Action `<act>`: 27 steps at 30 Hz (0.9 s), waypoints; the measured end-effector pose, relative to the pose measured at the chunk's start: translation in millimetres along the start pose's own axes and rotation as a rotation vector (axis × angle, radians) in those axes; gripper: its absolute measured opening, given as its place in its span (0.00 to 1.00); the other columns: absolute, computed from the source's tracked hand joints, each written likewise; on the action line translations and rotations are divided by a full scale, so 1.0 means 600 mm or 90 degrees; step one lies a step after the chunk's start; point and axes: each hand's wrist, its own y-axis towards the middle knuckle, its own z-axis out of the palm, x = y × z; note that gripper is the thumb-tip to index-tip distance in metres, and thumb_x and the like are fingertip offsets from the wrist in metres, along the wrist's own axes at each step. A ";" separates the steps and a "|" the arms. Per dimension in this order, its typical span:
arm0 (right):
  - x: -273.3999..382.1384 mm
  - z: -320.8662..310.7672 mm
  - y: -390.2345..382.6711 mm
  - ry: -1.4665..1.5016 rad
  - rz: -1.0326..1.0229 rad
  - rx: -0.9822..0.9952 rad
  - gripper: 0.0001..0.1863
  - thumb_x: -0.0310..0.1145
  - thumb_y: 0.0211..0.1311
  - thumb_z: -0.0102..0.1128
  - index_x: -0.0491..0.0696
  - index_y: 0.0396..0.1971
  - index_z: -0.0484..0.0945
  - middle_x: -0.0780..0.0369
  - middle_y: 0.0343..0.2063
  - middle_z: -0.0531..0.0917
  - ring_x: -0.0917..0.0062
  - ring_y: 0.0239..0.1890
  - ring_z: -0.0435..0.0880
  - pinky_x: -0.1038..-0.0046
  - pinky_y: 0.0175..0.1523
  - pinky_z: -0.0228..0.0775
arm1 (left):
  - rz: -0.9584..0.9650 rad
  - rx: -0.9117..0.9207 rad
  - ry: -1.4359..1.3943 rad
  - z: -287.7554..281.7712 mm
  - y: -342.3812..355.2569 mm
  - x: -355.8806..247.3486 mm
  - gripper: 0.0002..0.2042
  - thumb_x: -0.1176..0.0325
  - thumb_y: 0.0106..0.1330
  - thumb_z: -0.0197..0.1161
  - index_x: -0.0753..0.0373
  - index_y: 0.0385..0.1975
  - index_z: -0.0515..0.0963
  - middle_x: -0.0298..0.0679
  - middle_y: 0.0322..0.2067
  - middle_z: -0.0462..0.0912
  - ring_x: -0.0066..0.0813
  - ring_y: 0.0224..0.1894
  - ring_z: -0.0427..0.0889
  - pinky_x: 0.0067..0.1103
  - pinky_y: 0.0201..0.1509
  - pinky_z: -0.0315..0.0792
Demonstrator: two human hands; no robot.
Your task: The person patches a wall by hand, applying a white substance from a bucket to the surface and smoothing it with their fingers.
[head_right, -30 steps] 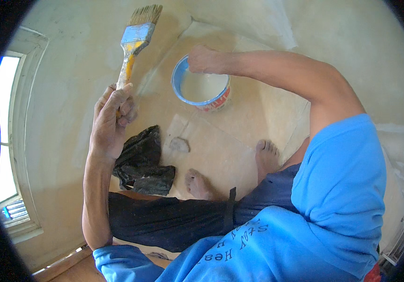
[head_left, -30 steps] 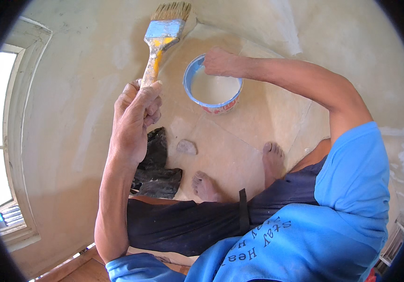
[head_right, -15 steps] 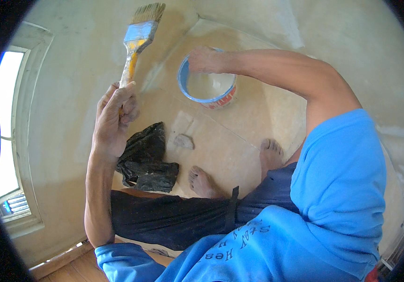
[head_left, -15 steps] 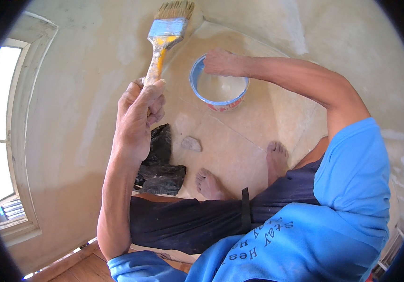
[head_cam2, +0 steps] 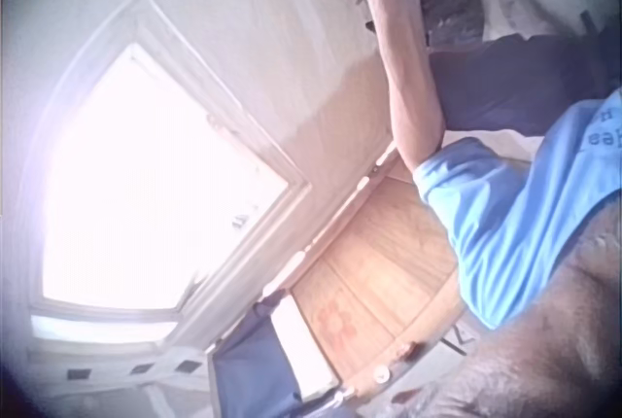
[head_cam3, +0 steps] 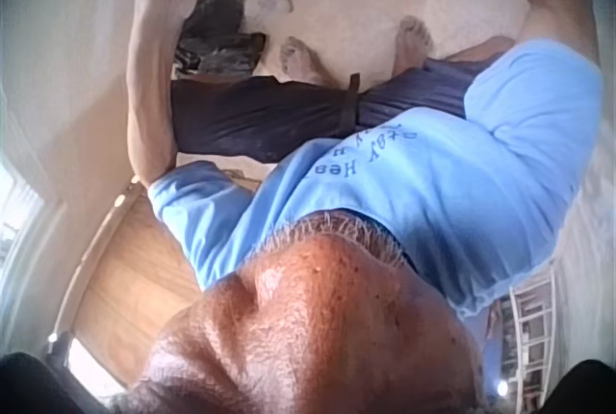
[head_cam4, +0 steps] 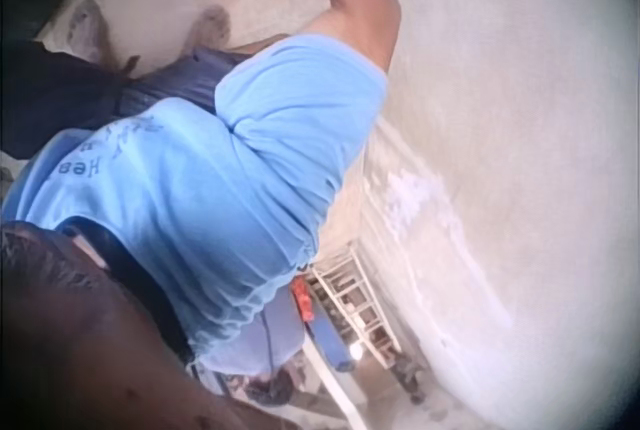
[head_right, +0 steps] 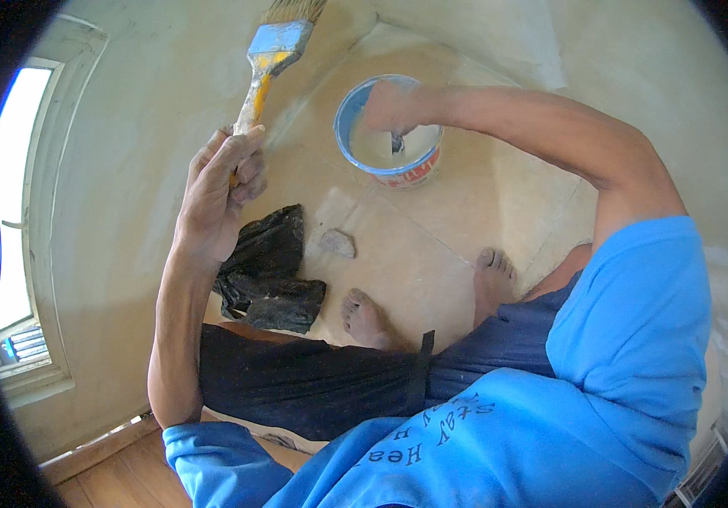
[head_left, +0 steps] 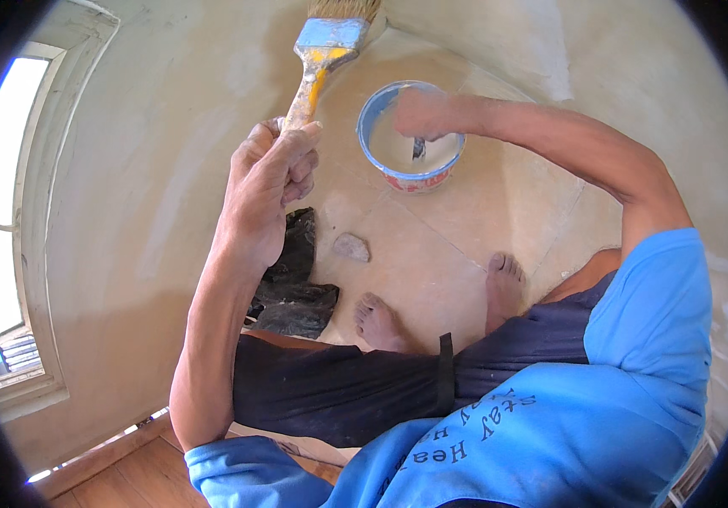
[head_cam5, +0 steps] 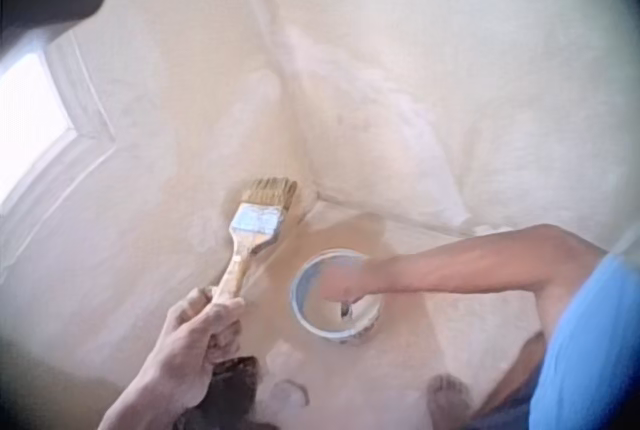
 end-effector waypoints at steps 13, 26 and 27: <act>-0.029 0.030 -0.004 -0.025 0.023 -0.098 0.03 0.28 0.47 0.62 0.47 0.20 0.83 0.58 0.21 0.83 0.62 0.28 0.85 0.60 0.32 0.74 | 0.005 -0.007 0.016 -0.010 -0.004 0.003 0.09 0.62 0.70 0.59 0.58 0.34 0.69 0.24 0.21 0.60 0.11 0.22 0.55 0.14 0.25 0.52; -0.030 0.016 -0.007 0.013 0.102 -0.017 0.07 0.30 0.48 0.62 0.45 0.25 0.85 0.53 0.26 0.86 0.58 0.31 0.86 0.60 0.35 0.79 | 0.008 -0.002 0.010 -0.009 -0.002 0.001 0.09 0.62 0.70 0.59 0.60 0.36 0.70 0.23 0.21 0.61 0.11 0.23 0.55 0.14 0.26 0.53; -0.029 0.016 -0.014 0.036 0.079 -0.014 0.08 0.30 0.50 0.61 0.44 0.27 0.86 0.53 0.27 0.86 0.58 0.32 0.87 0.61 0.36 0.80 | 0.009 0.005 0.011 -0.009 0.000 0.003 0.09 0.62 0.70 0.59 0.60 0.36 0.70 0.23 0.21 0.61 0.11 0.23 0.56 0.14 0.26 0.53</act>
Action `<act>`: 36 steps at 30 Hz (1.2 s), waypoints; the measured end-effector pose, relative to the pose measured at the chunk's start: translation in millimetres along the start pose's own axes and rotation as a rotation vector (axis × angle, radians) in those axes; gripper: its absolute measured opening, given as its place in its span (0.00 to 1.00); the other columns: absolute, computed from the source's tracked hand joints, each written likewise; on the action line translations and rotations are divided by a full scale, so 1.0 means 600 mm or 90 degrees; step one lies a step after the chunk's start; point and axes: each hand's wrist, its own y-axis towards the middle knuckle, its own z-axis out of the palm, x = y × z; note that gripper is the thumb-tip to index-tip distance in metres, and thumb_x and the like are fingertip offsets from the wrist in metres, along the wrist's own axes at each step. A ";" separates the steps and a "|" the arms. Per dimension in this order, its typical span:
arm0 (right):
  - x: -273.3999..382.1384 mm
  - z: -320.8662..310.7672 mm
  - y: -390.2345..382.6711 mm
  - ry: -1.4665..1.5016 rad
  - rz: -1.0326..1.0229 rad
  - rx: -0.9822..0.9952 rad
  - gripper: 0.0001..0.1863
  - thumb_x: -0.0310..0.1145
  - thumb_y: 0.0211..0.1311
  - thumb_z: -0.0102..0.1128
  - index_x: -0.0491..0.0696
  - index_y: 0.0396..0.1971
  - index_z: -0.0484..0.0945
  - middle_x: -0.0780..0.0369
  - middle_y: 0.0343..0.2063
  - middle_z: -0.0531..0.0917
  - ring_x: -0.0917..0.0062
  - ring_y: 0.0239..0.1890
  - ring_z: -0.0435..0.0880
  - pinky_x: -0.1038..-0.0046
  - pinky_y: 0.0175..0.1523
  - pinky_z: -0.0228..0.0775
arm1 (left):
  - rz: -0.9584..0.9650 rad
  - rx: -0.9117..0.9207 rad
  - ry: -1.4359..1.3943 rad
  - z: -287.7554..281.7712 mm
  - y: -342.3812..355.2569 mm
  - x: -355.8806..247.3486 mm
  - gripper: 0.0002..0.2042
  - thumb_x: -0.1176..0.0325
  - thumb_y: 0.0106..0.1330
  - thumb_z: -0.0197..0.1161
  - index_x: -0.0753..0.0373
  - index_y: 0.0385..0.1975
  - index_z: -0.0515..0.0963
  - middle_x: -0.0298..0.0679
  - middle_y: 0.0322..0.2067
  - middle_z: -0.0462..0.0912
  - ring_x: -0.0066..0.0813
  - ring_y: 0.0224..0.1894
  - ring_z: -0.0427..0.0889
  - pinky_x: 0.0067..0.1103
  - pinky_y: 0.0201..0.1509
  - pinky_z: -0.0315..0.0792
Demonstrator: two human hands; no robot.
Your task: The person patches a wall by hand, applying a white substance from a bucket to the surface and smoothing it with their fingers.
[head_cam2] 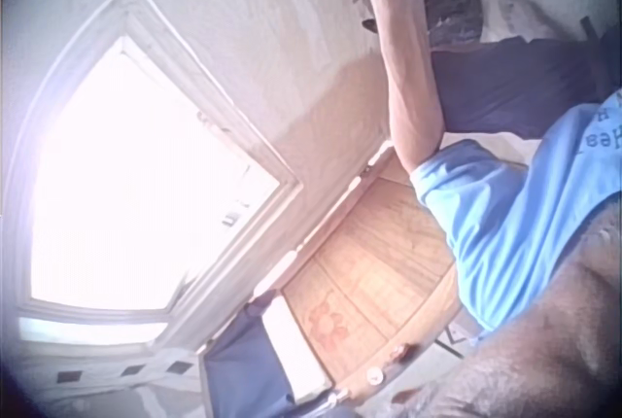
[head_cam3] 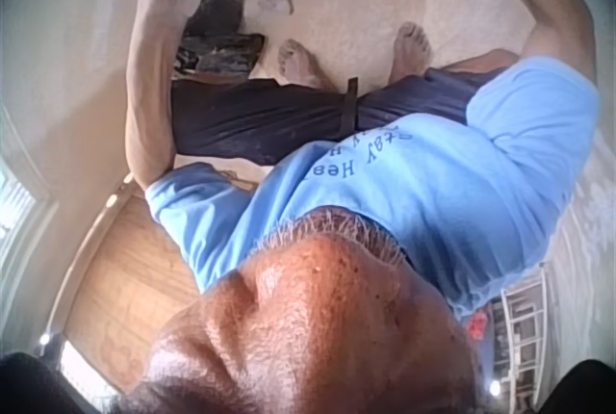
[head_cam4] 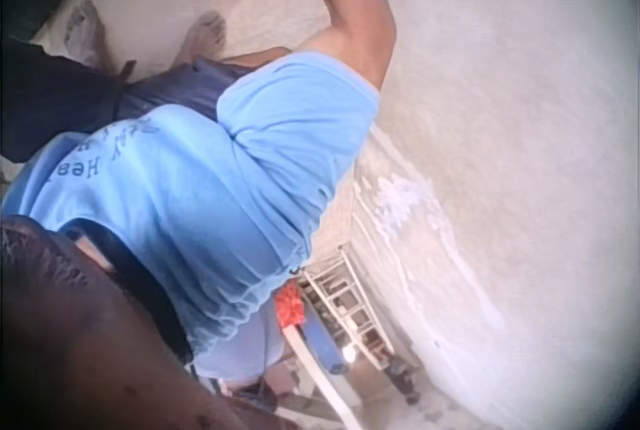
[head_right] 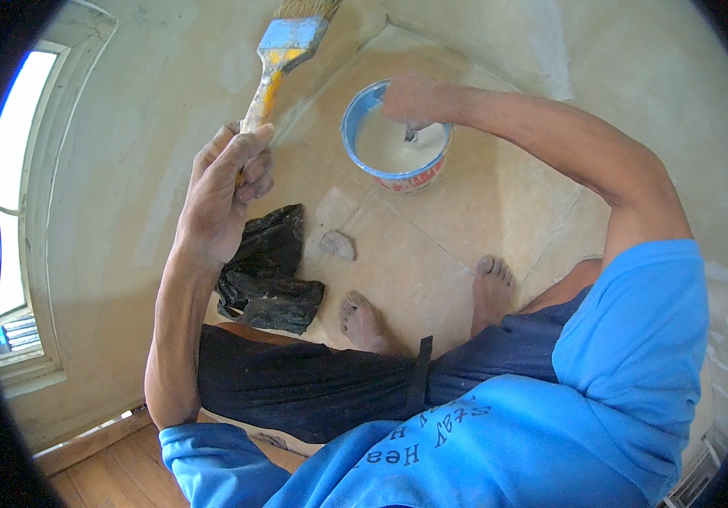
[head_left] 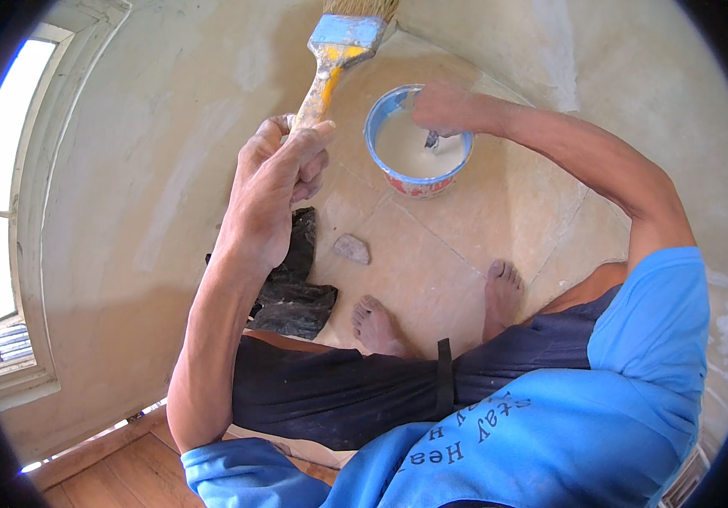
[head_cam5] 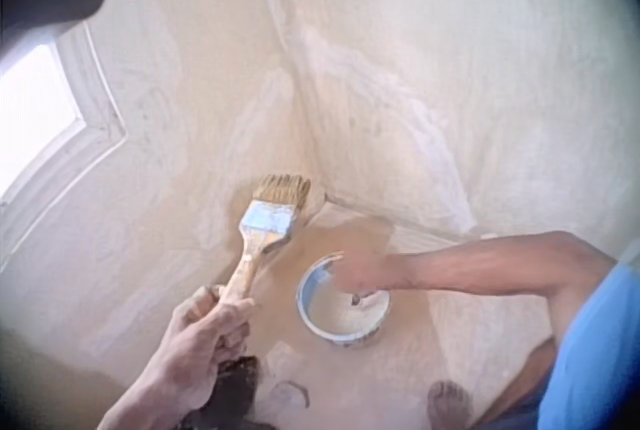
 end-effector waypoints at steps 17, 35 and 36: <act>0.016 0.003 -0.003 0.002 0.046 -0.113 0.05 0.28 0.45 0.62 0.46 0.22 0.85 0.55 0.25 0.85 0.60 0.31 0.86 0.61 0.34 0.78 | -0.009 -0.015 0.026 0.003 0.002 0.002 0.10 0.62 0.69 0.59 0.60 0.37 0.70 0.24 0.21 0.60 0.12 0.23 0.56 0.15 0.26 0.53; -0.008 0.013 0.010 0.119 0.116 -0.097 0.05 0.29 0.46 0.62 0.45 0.21 0.85 0.54 0.24 0.85 0.60 0.29 0.86 0.59 0.33 0.77 | 0.005 -0.020 -0.018 -0.003 -0.004 -0.003 0.17 0.64 0.64 0.63 0.68 0.42 0.67 0.26 0.21 0.63 0.12 0.22 0.59 0.14 0.25 0.54; -0.012 0.027 0.011 0.124 0.158 -0.169 0.05 0.30 0.44 0.63 0.45 0.20 0.84 0.54 0.22 0.84 0.60 0.28 0.85 0.60 0.32 0.76 | 0.007 -0.021 -0.020 -0.001 -0.002 -0.002 0.17 0.64 0.64 0.63 0.68 0.42 0.67 0.26 0.21 0.63 0.12 0.23 0.59 0.14 0.25 0.54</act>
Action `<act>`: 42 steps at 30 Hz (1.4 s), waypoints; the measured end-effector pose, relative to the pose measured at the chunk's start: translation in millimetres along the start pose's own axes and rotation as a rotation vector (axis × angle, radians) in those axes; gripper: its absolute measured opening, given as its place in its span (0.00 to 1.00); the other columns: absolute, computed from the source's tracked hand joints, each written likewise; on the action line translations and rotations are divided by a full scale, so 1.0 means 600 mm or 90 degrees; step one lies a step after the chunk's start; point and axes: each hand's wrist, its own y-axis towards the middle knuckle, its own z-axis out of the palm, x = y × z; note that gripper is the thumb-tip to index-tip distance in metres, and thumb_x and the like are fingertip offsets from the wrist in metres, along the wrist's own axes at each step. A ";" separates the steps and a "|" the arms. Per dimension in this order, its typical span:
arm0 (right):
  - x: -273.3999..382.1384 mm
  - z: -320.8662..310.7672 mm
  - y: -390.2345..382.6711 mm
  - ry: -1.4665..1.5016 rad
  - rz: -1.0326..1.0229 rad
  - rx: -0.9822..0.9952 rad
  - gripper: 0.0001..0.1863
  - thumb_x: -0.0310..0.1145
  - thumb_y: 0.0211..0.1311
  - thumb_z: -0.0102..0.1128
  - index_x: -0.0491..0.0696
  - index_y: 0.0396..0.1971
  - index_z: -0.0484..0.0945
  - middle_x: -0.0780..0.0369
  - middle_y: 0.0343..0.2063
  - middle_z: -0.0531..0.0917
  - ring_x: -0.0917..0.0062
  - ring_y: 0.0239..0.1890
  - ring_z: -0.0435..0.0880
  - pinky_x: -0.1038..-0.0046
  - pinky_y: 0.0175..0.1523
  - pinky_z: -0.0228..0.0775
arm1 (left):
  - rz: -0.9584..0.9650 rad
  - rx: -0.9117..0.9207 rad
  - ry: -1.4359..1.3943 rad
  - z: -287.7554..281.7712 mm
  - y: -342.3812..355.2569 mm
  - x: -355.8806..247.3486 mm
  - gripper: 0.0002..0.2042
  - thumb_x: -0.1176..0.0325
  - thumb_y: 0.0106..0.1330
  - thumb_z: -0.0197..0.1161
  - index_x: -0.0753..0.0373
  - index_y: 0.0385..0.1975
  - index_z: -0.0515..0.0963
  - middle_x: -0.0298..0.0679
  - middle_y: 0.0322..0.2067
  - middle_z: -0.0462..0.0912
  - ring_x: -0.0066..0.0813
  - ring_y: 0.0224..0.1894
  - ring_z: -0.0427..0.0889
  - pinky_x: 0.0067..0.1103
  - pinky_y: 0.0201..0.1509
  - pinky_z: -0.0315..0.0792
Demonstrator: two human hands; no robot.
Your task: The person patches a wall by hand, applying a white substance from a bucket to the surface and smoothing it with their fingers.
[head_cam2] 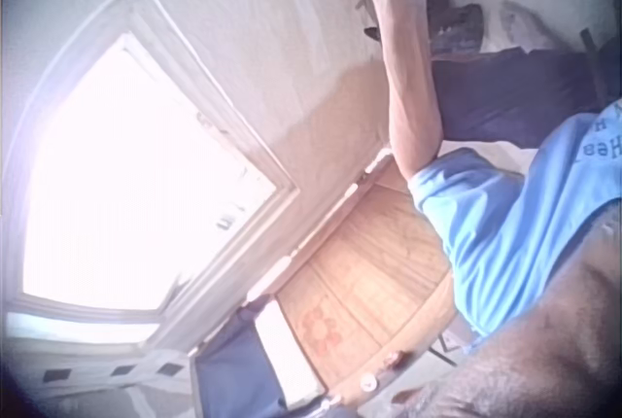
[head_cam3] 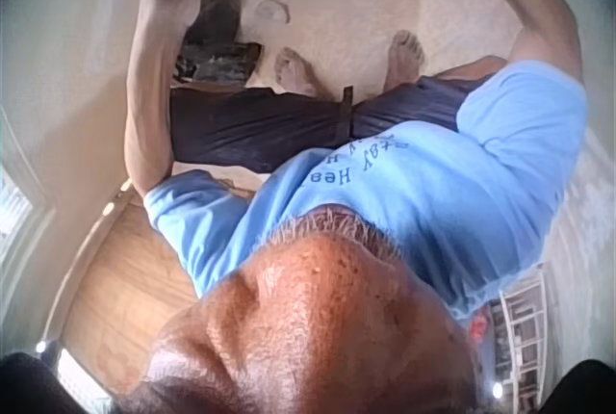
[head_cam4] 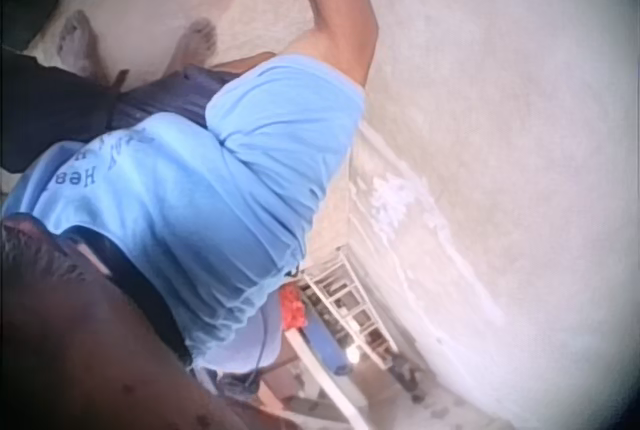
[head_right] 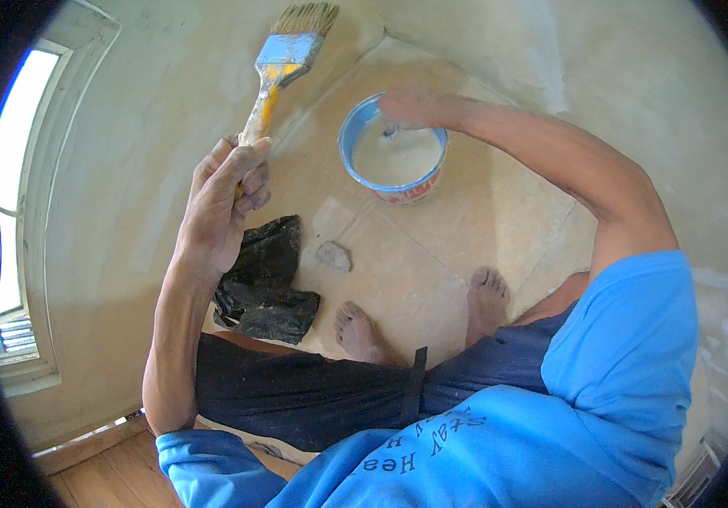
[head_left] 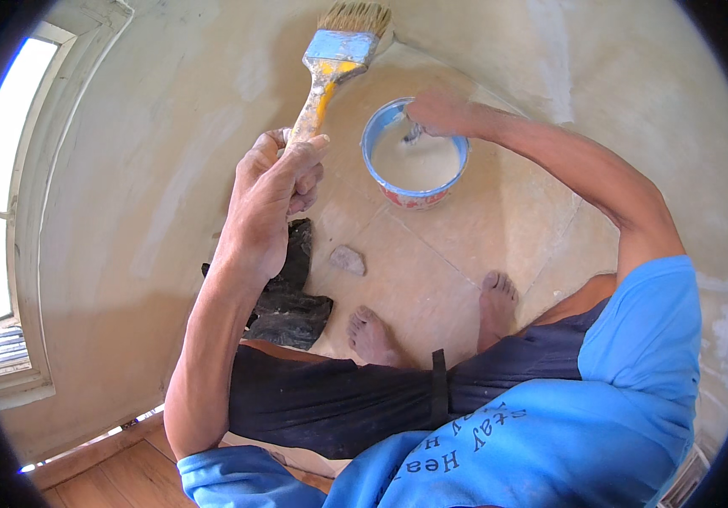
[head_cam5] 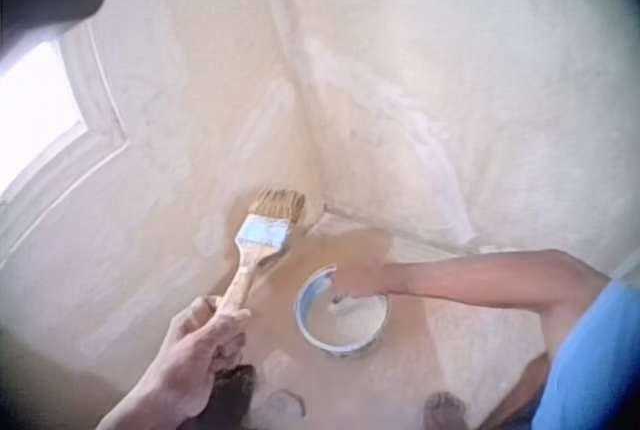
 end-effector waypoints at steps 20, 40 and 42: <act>-0.043 -0.021 -0.013 -0.083 -0.066 0.112 0.05 0.30 0.42 0.64 0.45 0.20 0.84 0.52 0.23 0.84 0.57 0.28 0.85 0.58 0.33 0.75 | -0.007 0.005 0.016 -0.008 -0.001 0.004 0.15 0.63 0.66 0.62 0.67 0.40 0.67 0.25 0.21 0.61 0.11 0.23 0.58 0.13 0.26 0.54; -0.052 -0.056 -0.023 0.182 0.109 0.396 0.10 0.34 0.47 0.65 0.41 0.26 0.82 0.56 0.20 0.83 0.66 0.23 0.82 0.62 0.30 0.71 | -0.009 -0.003 0.031 -0.009 0.005 0.012 0.11 0.62 0.71 0.58 0.63 0.41 0.70 0.24 0.23 0.61 0.10 0.23 0.56 0.12 0.25 0.54; -0.072 -0.044 -0.028 0.282 0.132 0.386 0.11 0.32 0.49 0.63 0.40 0.28 0.81 0.56 0.20 0.82 0.68 0.22 0.82 0.64 0.29 0.71 | -0.006 0.013 0.026 -0.012 0.009 0.016 0.11 0.62 0.71 0.58 0.63 0.41 0.70 0.24 0.23 0.61 0.10 0.23 0.56 0.12 0.25 0.54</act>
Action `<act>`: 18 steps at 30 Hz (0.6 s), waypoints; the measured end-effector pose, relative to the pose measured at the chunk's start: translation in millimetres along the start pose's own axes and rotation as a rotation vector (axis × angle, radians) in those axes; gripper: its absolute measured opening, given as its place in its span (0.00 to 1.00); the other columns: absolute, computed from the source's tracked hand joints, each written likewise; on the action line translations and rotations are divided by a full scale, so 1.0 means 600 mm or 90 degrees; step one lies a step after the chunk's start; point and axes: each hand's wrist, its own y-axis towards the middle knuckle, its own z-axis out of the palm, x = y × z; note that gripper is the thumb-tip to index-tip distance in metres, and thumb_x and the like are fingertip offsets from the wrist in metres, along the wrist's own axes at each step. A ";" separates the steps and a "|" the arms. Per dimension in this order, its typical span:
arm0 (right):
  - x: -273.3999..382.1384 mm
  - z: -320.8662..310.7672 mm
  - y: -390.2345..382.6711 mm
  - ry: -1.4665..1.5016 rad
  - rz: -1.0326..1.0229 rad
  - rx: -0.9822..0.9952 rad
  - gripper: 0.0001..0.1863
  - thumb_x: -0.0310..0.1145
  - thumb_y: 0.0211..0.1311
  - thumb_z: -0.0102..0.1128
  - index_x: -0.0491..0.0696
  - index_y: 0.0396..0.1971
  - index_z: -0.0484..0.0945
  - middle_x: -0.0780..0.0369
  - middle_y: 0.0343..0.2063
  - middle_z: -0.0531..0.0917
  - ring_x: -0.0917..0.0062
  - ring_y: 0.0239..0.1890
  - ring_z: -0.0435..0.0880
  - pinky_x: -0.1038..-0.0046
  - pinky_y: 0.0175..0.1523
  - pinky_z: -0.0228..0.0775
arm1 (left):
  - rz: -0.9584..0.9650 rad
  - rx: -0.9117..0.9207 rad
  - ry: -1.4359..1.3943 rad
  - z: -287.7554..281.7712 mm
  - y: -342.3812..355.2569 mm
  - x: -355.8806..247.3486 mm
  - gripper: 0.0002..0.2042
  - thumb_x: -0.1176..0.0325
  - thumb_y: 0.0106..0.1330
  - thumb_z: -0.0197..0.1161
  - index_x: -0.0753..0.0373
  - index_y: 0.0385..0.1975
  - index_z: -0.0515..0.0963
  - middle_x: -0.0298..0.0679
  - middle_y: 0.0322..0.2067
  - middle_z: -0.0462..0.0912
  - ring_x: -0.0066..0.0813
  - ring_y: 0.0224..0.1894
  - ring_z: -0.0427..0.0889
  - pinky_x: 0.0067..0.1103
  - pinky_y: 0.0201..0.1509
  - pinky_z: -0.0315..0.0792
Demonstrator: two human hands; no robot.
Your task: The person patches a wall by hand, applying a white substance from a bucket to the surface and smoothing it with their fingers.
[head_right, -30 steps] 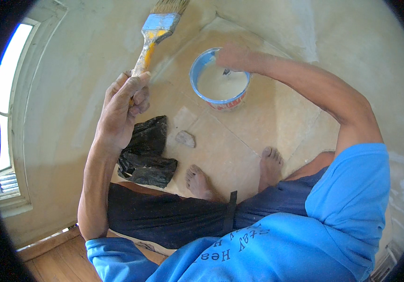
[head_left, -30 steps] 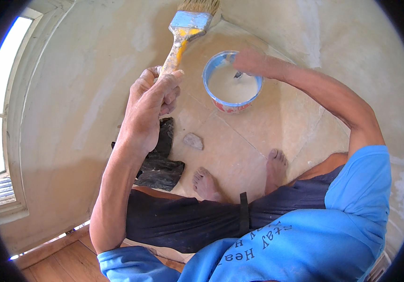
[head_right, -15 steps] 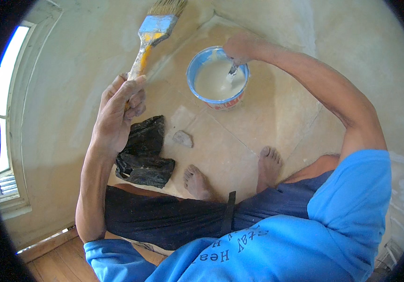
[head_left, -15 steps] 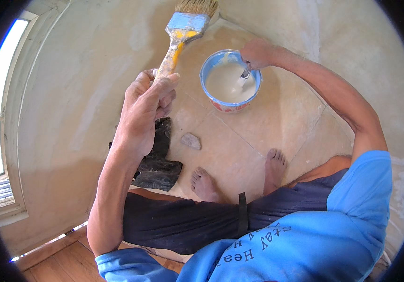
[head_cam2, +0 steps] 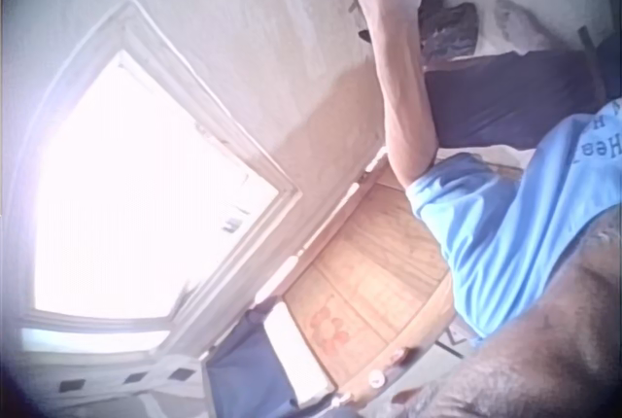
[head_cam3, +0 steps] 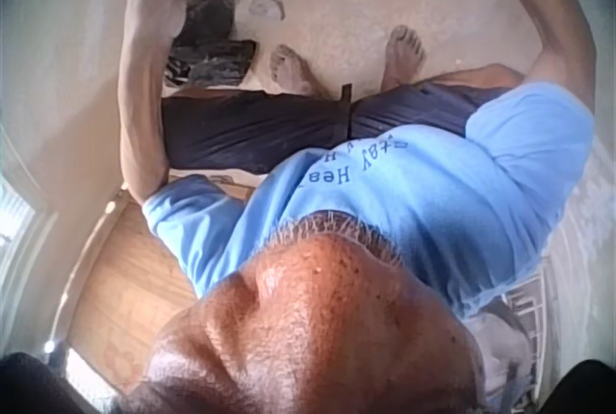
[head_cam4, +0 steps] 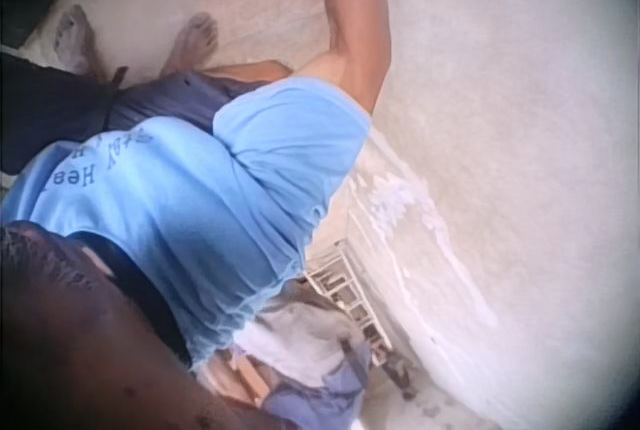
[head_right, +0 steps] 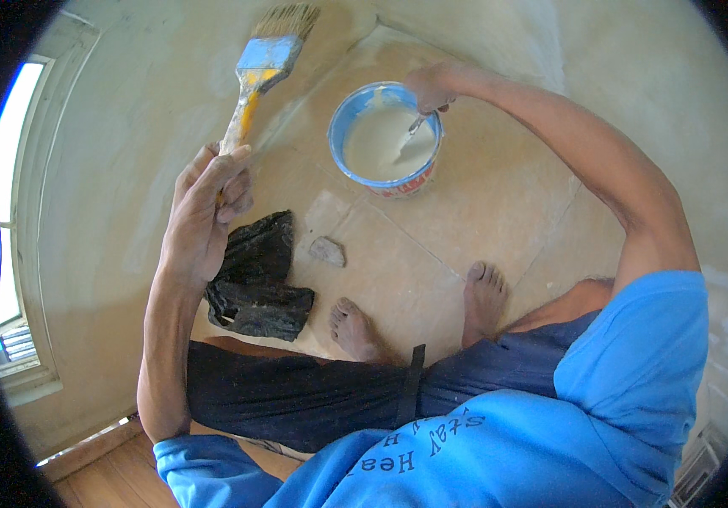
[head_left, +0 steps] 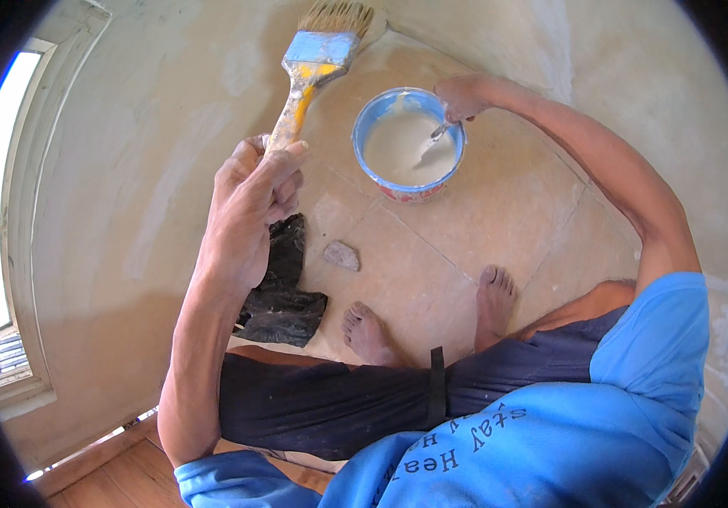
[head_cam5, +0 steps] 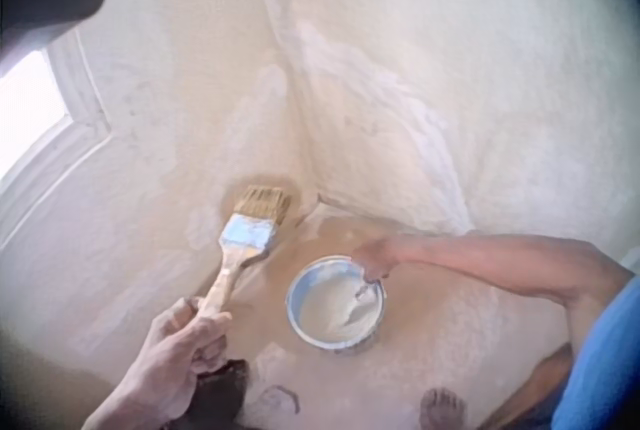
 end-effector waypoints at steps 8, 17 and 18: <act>-0.024 -0.014 -0.012 0.010 0.037 -0.130 0.09 0.32 0.51 0.64 0.45 0.31 0.76 0.57 0.21 0.80 0.65 0.24 0.80 0.64 0.30 0.68 | -0.016 -0.004 -0.018 -0.001 -0.002 -0.003 0.14 0.63 0.66 0.62 0.65 0.39 0.67 0.25 0.23 0.61 0.11 0.25 0.58 0.12 0.26 0.54; 0.075 -0.065 -0.082 -0.314 -0.133 -0.270 0.04 0.29 0.51 0.59 0.49 0.28 0.76 0.56 0.22 0.81 0.57 0.29 0.82 0.57 0.33 0.70 | -0.016 -0.017 0.005 -0.001 -0.003 0.000 0.11 0.61 0.71 0.58 0.62 0.41 0.70 0.23 0.22 0.60 0.10 0.23 0.55 0.13 0.26 0.54; 0.081 -0.065 -0.083 -0.316 -0.153 -0.280 0.03 0.29 0.51 0.59 0.49 0.28 0.77 0.57 0.22 0.82 0.57 0.29 0.82 0.57 0.33 0.71 | -0.014 -0.018 0.006 -0.002 -0.004 -0.001 0.11 0.61 0.71 0.58 0.62 0.41 0.70 0.23 0.22 0.60 0.10 0.23 0.55 0.13 0.26 0.54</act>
